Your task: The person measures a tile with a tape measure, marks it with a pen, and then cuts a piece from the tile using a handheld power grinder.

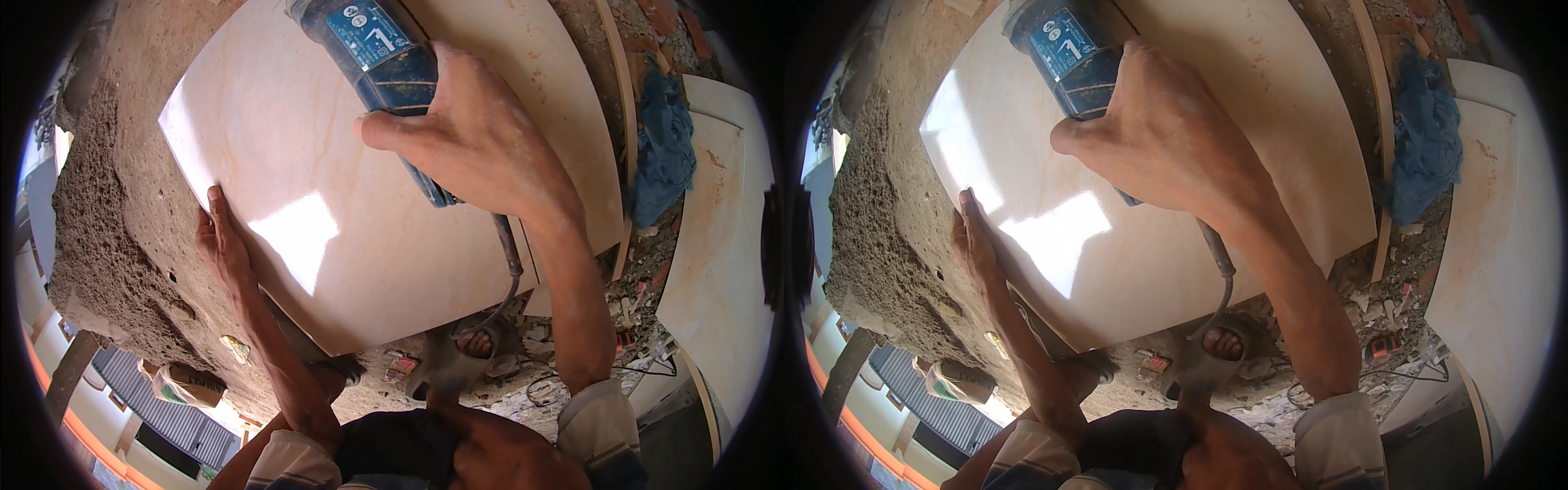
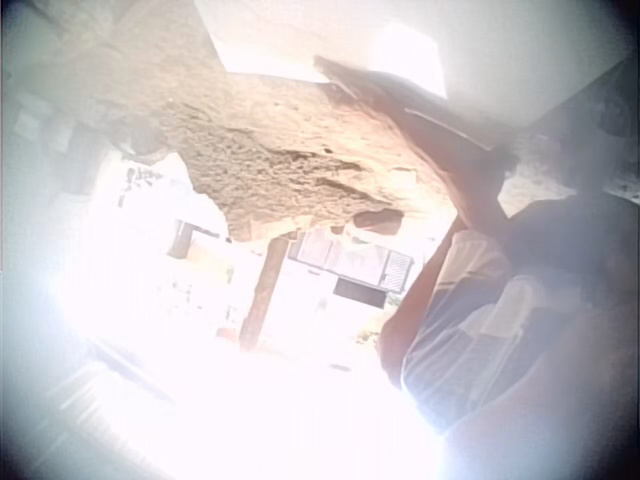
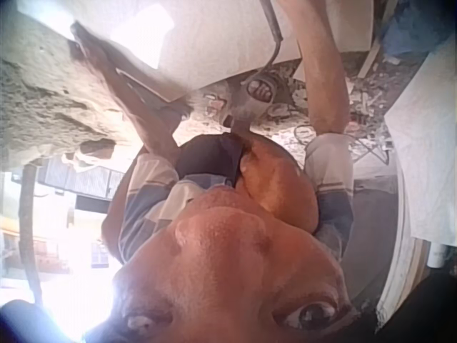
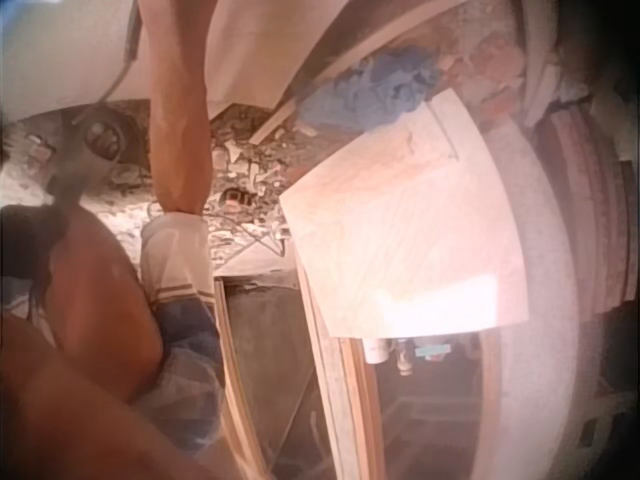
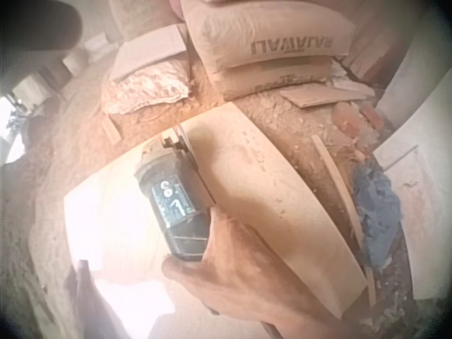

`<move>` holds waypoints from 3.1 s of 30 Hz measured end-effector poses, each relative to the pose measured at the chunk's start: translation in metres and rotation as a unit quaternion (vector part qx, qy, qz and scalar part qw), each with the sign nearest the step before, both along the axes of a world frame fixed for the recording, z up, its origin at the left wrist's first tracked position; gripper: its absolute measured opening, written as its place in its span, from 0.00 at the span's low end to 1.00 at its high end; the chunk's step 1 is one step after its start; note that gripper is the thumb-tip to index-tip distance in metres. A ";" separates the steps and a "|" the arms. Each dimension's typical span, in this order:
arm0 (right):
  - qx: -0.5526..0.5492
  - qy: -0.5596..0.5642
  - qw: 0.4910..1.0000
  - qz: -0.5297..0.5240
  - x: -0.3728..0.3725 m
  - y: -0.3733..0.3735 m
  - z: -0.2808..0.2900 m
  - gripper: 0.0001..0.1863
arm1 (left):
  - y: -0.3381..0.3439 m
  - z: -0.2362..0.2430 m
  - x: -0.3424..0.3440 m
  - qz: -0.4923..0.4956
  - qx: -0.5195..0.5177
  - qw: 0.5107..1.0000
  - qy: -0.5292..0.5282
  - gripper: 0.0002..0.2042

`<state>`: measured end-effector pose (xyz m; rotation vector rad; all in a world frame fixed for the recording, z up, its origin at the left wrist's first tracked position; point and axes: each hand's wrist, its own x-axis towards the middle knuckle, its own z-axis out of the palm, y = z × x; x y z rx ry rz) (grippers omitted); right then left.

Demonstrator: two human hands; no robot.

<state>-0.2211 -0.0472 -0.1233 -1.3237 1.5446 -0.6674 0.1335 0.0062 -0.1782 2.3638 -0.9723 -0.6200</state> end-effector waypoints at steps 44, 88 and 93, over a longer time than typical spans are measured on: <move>0.068 0.001 0.998 0.014 -0.007 0.022 0.012 0.19 | 0.002 -0.004 -0.002 -0.023 -0.041 0.998 -0.042 0.36; 0.120 0.015 0.992 0.019 -0.015 0.050 0.008 0.29 | 0.000 -0.006 0.003 -0.035 -0.056 0.997 -0.039 0.34; 0.110 0.018 0.994 0.021 -0.015 0.051 0.008 0.29 | 0.001 -0.006 0.001 -0.044 -0.067 0.996 -0.043 0.33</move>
